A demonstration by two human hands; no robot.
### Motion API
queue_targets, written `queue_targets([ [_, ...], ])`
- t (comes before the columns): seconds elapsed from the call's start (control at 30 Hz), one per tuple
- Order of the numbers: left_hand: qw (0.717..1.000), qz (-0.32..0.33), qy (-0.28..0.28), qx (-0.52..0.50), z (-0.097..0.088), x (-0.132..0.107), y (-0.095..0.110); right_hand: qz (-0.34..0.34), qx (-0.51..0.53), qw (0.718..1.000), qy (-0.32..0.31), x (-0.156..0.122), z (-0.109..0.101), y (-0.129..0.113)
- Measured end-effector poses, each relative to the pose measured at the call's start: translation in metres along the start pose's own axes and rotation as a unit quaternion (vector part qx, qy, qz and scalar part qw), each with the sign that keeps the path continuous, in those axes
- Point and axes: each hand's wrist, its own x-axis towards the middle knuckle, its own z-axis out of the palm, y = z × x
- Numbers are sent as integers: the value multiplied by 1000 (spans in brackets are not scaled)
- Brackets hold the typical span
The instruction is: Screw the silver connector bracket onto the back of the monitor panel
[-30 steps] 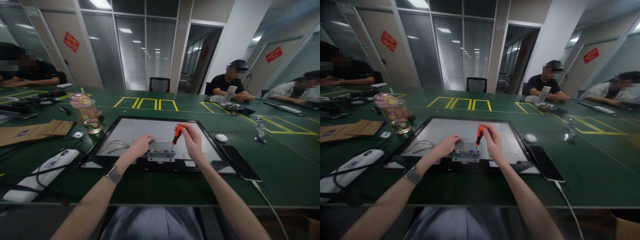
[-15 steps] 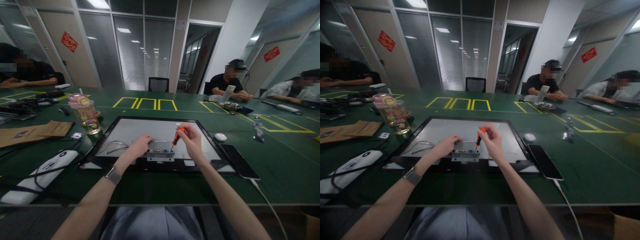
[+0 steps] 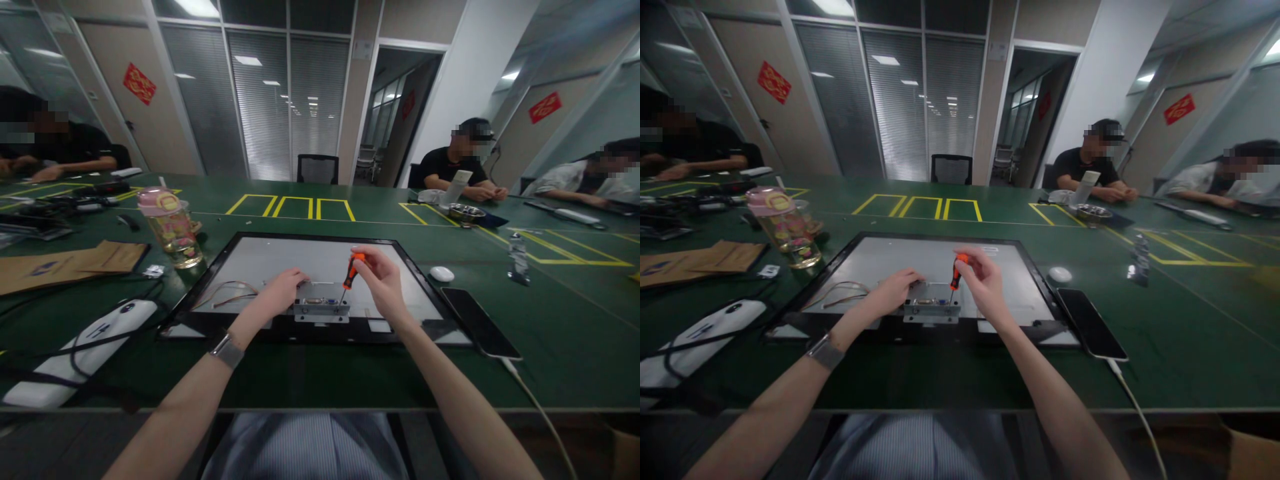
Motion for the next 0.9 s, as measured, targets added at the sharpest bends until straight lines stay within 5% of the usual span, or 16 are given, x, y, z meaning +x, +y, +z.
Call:
queue_targets([
  [0.9,1000,1,-4,-5,-1,1,0,-28,-33,999,14,-1,2,-5],
])
